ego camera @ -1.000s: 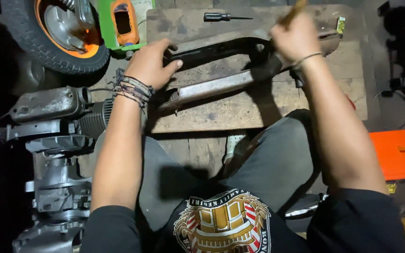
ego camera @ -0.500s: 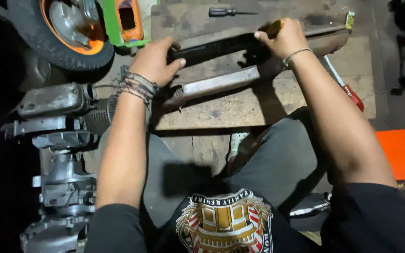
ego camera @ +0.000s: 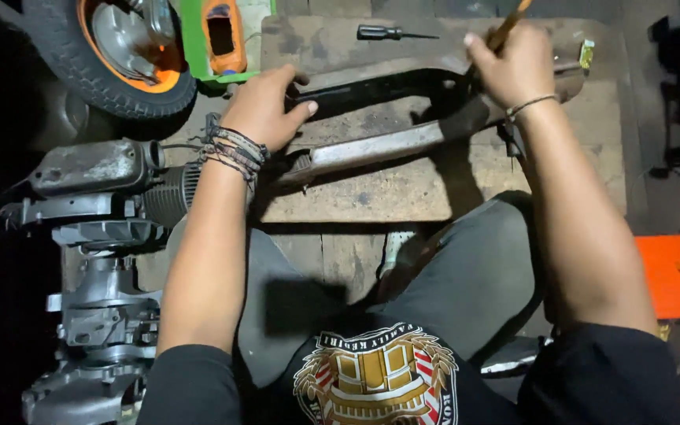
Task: The person scrubs a long, rusty metal part with a wire brush, rotating it to clean multiple surfaces. The person continues scrubbing different sections of the part throughout the clip.
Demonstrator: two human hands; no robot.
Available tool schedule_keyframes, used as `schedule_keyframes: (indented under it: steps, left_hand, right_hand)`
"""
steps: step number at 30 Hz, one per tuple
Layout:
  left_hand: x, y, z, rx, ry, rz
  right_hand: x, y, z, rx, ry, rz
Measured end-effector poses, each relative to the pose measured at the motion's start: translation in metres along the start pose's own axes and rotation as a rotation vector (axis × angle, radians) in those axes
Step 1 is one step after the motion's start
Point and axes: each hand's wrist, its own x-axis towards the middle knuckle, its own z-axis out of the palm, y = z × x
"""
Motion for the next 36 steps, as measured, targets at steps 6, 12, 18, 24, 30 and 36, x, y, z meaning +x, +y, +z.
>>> schedule_keyframes:
  steps: [6, 12, 18, 24, 30, 36]
  left_hand:
    - [0.010, -0.008, 0.015, 0.035, -0.105, -0.081]
    - [0.000, -0.007, 0.018, 0.099, -0.050, -0.067]
    - [-0.003, -0.012, 0.009, 0.101, -0.071, -0.093]
    - [-0.005, -0.013, 0.011, 0.046, -0.133, -0.128]
    - [0.007, -0.032, 0.008, 0.073, -0.110, -0.054]
    - [-0.009, -0.088, 0.002, 0.114, 0.070, -0.216]
  right_hand:
    - [-0.001, -0.035, 0.006, 0.070, -0.357, 0.037]
    - [0.002, -0.006, 0.066, -0.208, -0.178, 0.048]
    - [0.002, -0.082, 0.036, 0.398, 0.069, 0.011]
    - [0.006, -0.067, 0.062, -0.064, -0.113, -0.118]
    - [0.014, -0.053, 0.022, 0.396, 0.146, -0.020]
    - [0.026, -0.050, 0.074, -0.440, -0.071, -0.099]
